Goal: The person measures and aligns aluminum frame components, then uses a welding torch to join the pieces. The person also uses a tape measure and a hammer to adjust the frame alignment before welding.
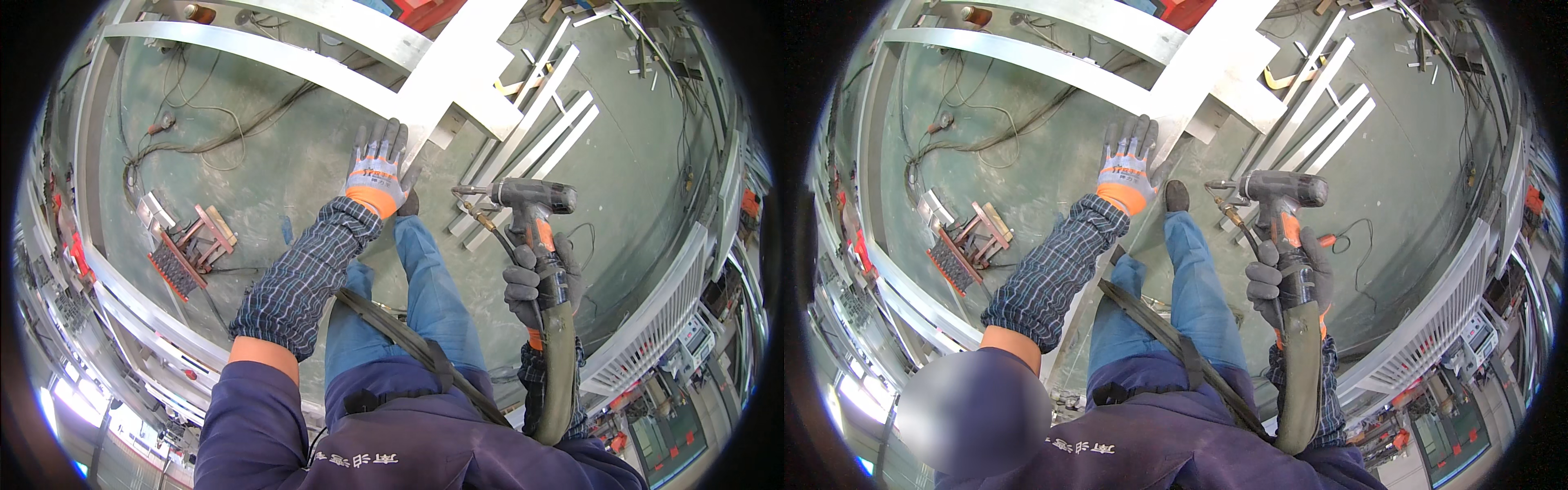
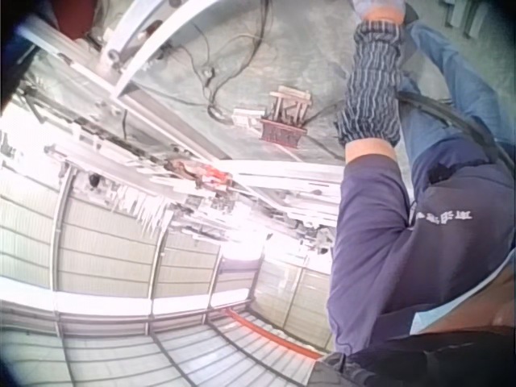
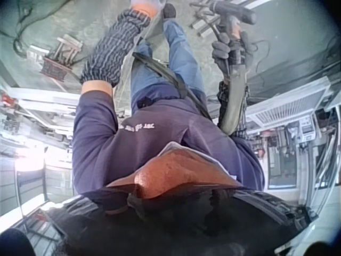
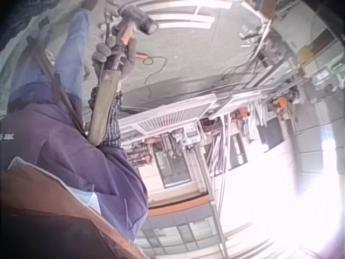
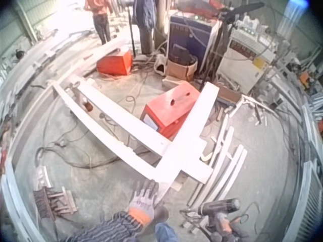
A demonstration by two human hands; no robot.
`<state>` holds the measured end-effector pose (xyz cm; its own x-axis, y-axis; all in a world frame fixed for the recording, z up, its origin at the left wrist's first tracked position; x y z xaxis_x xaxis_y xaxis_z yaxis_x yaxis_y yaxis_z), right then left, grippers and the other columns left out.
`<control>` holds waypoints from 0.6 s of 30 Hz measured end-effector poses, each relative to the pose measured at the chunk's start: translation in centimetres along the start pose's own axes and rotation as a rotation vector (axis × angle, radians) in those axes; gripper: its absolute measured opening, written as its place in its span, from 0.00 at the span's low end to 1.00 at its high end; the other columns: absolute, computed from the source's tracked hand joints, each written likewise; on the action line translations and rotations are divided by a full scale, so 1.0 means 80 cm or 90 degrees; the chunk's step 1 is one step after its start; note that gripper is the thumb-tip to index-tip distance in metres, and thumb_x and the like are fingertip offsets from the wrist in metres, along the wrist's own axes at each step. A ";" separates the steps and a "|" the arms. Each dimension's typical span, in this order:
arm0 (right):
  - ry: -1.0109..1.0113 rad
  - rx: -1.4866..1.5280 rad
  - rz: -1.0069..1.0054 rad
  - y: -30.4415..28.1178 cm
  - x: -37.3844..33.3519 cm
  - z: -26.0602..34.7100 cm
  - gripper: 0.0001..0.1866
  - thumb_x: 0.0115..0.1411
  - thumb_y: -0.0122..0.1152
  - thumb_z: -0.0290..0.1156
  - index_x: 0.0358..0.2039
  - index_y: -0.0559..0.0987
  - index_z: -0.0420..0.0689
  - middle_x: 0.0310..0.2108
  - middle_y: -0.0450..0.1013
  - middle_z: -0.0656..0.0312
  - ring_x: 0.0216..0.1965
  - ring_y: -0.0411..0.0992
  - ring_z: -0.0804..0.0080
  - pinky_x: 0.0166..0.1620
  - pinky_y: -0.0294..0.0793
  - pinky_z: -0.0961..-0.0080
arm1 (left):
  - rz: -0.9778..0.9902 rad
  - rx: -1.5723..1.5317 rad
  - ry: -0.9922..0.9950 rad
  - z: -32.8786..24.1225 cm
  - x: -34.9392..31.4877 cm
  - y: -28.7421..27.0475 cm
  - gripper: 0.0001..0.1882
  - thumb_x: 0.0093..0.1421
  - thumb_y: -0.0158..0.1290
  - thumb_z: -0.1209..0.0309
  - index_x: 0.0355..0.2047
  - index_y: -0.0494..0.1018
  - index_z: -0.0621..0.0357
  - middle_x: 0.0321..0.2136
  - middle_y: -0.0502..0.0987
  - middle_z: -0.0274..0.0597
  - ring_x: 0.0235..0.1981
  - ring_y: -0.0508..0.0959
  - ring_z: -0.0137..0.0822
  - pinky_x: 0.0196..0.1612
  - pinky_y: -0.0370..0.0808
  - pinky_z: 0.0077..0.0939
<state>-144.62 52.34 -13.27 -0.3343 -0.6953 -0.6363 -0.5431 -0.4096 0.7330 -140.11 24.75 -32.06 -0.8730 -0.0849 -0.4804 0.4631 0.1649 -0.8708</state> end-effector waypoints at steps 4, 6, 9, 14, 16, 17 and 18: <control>0.004 -0.005 0.007 -0.002 0.002 0.006 0.30 0.76 0.42 0.54 0.59 0.73 0.39 0.45 0.78 0.47 0.34 0.70 0.66 0.36 0.73 0.70 | -0.025 -0.006 -0.001 -0.002 -0.008 0.000 0.44 0.71 0.38 0.42 0.78 0.47 0.54 0.79 0.44 0.45 0.80 0.41 0.47 0.78 0.29 0.57; 0.019 -0.004 0.001 0.003 0.001 0.007 0.29 0.76 0.43 0.54 0.54 0.76 0.38 0.45 0.78 0.48 0.34 0.70 0.67 0.36 0.73 0.70 | -0.027 -0.019 -0.022 -0.002 -0.009 -0.003 0.44 0.70 0.40 0.41 0.78 0.47 0.52 0.79 0.44 0.44 0.80 0.41 0.47 0.78 0.31 0.57; 0.024 -0.027 -0.007 0.015 0.004 0.008 0.30 0.76 0.43 0.54 0.49 0.79 0.38 0.45 0.78 0.48 0.34 0.69 0.66 0.36 0.73 0.70 | -0.060 -0.063 -0.060 -0.007 0.006 -0.006 0.46 0.69 0.43 0.40 0.79 0.46 0.49 0.80 0.42 0.42 0.80 0.41 0.47 0.78 0.33 0.56; 0.026 -0.060 -0.010 0.020 0.005 0.004 0.30 0.76 0.43 0.54 0.48 0.79 0.38 0.44 0.79 0.48 0.34 0.69 0.66 0.35 0.74 0.69 | -0.042 -0.003 -0.058 -0.014 0.023 -0.007 0.46 0.69 0.42 0.39 0.79 0.46 0.48 0.80 0.42 0.43 0.80 0.40 0.48 0.78 0.32 0.57; 0.028 -0.062 -0.009 0.022 0.003 0.002 0.29 0.76 0.43 0.54 0.49 0.78 0.37 0.43 0.78 0.48 0.34 0.69 0.66 0.35 0.74 0.69 | -0.058 -0.019 -0.066 -0.029 0.021 0.000 0.46 0.69 0.40 0.39 0.79 0.46 0.50 0.80 0.42 0.43 0.80 0.40 0.48 0.78 0.32 0.57; 0.025 -0.070 -0.013 0.022 0.003 0.002 0.29 0.76 0.43 0.54 0.51 0.77 0.37 0.43 0.78 0.48 0.33 0.69 0.66 0.35 0.74 0.69 | -0.058 -0.031 -0.079 -0.036 0.020 0.002 0.46 0.69 0.40 0.39 0.79 0.46 0.50 0.80 0.42 0.43 0.80 0.40 0.48 0.78 0.31 0.57; 0.021 -0.078 -0.016 0.019 0.003 0.004 0.29 0.76 0.43 0.54 0.53 0.75 0.37 0.42 0.78 0.48 0.33 0.70 0.65 0.35 0.74 0.69 | -0.059 -0.043 -0.090 -0.043 0.018 0.003 0.46 0.69 0.40 0.38 0.79 0.46 0.51 0.80 0.42 0.43 0.80 0.40 0.47 0.78 0.31 0.57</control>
<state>-145.76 51.72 -12.35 -0.2946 -0.7019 -0.6485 -0.4528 -0.4950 0.7415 -141.81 28.05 -32.61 -0.8788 -0.2393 -0.4129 0.3665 0.2156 -0.9051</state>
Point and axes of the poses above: each hand's wrist, its own x-axis towards the middle knuckle, its own y-axis out of the palm, z = x × y, the point moved 2 cm from there along x, towards the middle knuckle
